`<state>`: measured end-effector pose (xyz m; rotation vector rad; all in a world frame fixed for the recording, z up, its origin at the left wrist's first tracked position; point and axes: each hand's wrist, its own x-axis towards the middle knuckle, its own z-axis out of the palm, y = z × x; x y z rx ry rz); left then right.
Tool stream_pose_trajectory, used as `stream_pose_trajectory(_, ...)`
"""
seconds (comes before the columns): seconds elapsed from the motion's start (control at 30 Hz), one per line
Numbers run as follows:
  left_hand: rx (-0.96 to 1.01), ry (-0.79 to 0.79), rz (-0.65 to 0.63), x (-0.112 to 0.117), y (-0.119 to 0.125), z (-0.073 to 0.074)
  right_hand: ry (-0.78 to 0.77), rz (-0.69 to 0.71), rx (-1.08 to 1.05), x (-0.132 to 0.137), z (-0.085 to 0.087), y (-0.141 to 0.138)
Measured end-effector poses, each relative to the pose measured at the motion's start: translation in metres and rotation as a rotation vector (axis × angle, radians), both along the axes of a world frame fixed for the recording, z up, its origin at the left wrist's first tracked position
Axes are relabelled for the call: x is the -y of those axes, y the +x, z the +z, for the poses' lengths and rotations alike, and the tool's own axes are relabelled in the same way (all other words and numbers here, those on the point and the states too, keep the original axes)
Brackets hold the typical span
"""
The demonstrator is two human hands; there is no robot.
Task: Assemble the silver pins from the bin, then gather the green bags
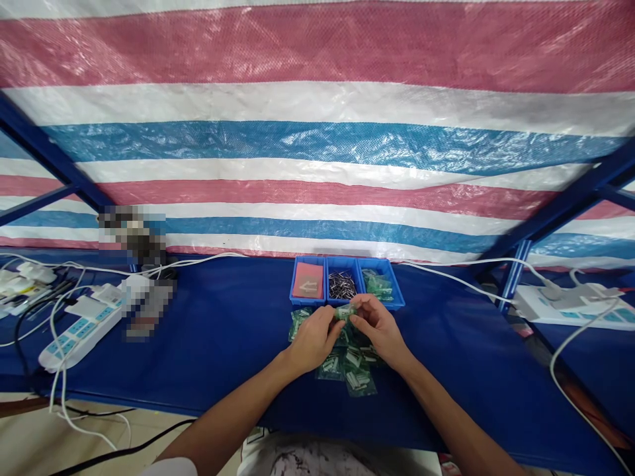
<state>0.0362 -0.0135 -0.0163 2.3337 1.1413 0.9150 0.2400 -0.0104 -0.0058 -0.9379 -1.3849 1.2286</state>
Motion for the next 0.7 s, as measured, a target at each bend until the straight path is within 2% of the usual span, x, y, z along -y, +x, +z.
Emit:
stream_pose_trajectory(0.37,0.012,-0.034,-0.046,0.001,0.0,0.006,-0.077,0.015,0.0,0.003,0.007,-0.004)
stream_pose_trajectory(0.57,0.113,-0.081,-0.055,0.004,0.0,0.015,-0.039,0.0,0.011,0.0,0.006,-0.002)
stream_pose_trajectory(0.7,0.158,-0.106,-0.049,0.004,-0.001,0.018,-0.078,0.049,0.026,0.001,0.006,-0.002)
